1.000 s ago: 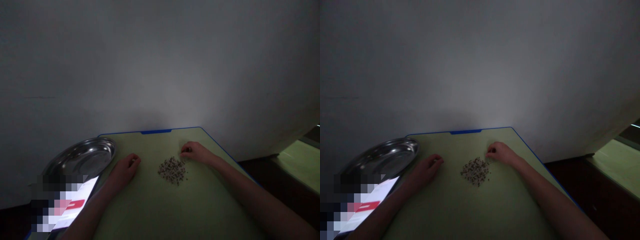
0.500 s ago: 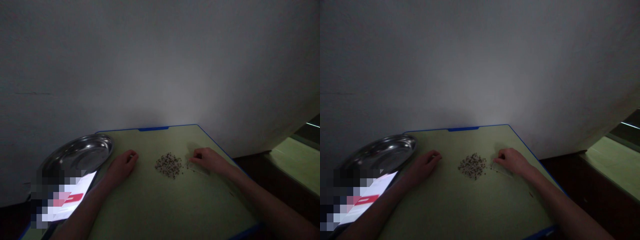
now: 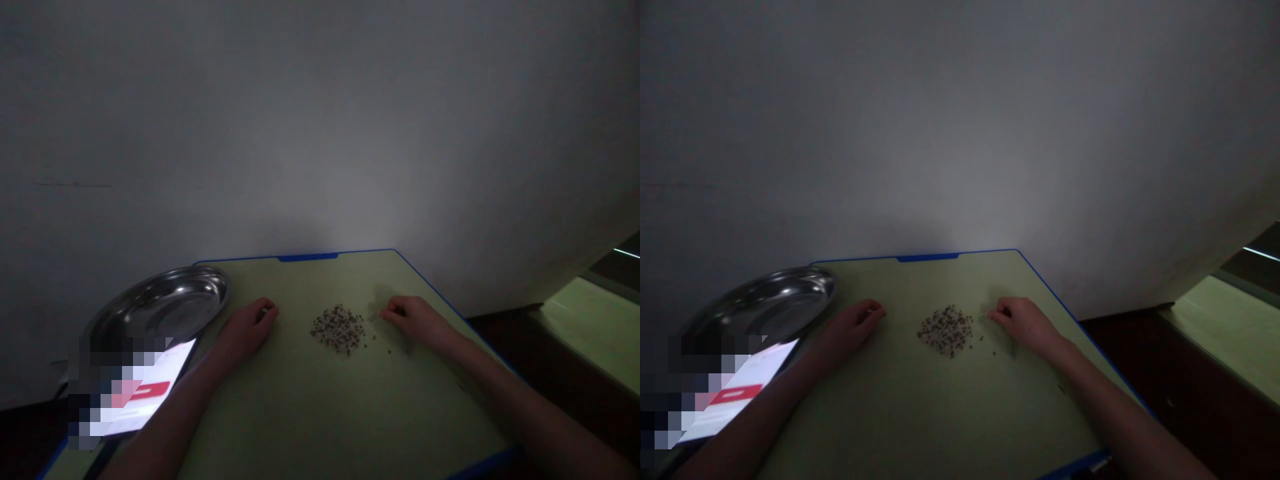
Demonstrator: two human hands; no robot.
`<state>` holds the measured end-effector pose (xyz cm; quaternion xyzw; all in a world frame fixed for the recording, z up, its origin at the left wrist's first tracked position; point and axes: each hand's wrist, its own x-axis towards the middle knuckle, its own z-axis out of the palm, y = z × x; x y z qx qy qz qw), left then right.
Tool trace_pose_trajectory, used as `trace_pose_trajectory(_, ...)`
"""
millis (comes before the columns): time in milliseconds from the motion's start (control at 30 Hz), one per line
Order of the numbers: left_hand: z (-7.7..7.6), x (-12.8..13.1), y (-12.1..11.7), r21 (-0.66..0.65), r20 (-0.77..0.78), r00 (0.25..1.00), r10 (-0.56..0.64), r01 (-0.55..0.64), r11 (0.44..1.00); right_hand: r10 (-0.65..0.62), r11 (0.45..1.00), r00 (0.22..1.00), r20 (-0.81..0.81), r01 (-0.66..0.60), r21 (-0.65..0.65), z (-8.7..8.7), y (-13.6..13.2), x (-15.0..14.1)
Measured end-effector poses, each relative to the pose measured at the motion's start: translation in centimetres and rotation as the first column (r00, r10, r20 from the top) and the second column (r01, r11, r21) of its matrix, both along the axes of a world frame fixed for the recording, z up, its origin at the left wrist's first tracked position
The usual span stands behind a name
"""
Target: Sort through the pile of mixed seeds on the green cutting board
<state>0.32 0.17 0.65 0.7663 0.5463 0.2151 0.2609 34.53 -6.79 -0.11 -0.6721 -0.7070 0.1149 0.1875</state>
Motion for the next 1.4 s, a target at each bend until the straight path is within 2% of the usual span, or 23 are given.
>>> trace_pose_trajectory(167,0.0,0.1,0.0,-0.020,-0.004,1.000,0.000,0.000,1.000,0.049,0.998,0.999,0.000,-0.049,-0.038,-0.4,-0.8,-1.8)
trace_pose_trajectory(433,-0.2,0.3,0.0,0.010,-0.016,1.000,0.001,-0.001,1.000,0.089,0.988,0.996,-0.005,-0.088,-0.125,0.1,-3.2,-4.8)
trace_pose_trajectory(667,-0.2,0.4,-0.2,-0.003,-0.020,1.000,0.002,-0.002,1.000,0.143,0.977,0.989,-0.038,-0.147,-0.156,0.0,-3.8,-8.1)
trace_pose_trajectory(767,-0.2,0.4,-0.2,-0.005,-0.018,1.000,0.006,-0.006,1.000,0.200,0.967,0.979,-0.034,-0.202,-0.157,0.8,-3.6,-8.5)
trace_pose_trajectory(967,-0.4,0.4,-0.2,-0.018,-0.001,1.000,0.004,-0.004,1.000,0.323,0.938,0.946,0.013,-0.318,-0.136,3.6,-2.0,-7.6)
trace_pose_trajectory(1067,-0.5,0.4,-0.2,-0.027,-0.005,1.000,0.007,-0.007,1.000,0.420,0.903,0.905,0.064,-0.410,-0.124,4.4,-1.3,-8.2)
trace_pose_trajectory(1200,-0.5,0.4,-0.2,-0.035,0.001,1.000,0.023,-0.023,0.999,0.567,0.819,0.822,0.062,-0.553,-0.155,4.3,-1.2,-9.7)
trace_pose_trajectory(1300,-0.5,0.4,-0.2,-0.052,0.000,1.000,0.021,-0.021,0.998,0.623,0.775,0.781,0.049,-0.608,-0.172,4.0,-1.5,-10.3)
trace_pose_trajectory(1400,-0.5,0.4,-0.2,-0.051,0.013,1.000,0.017,-0.016,0.999,0.642,0.762,0.764,0.063,-0.627,-0.160,4.0,-1.5,-10.1)
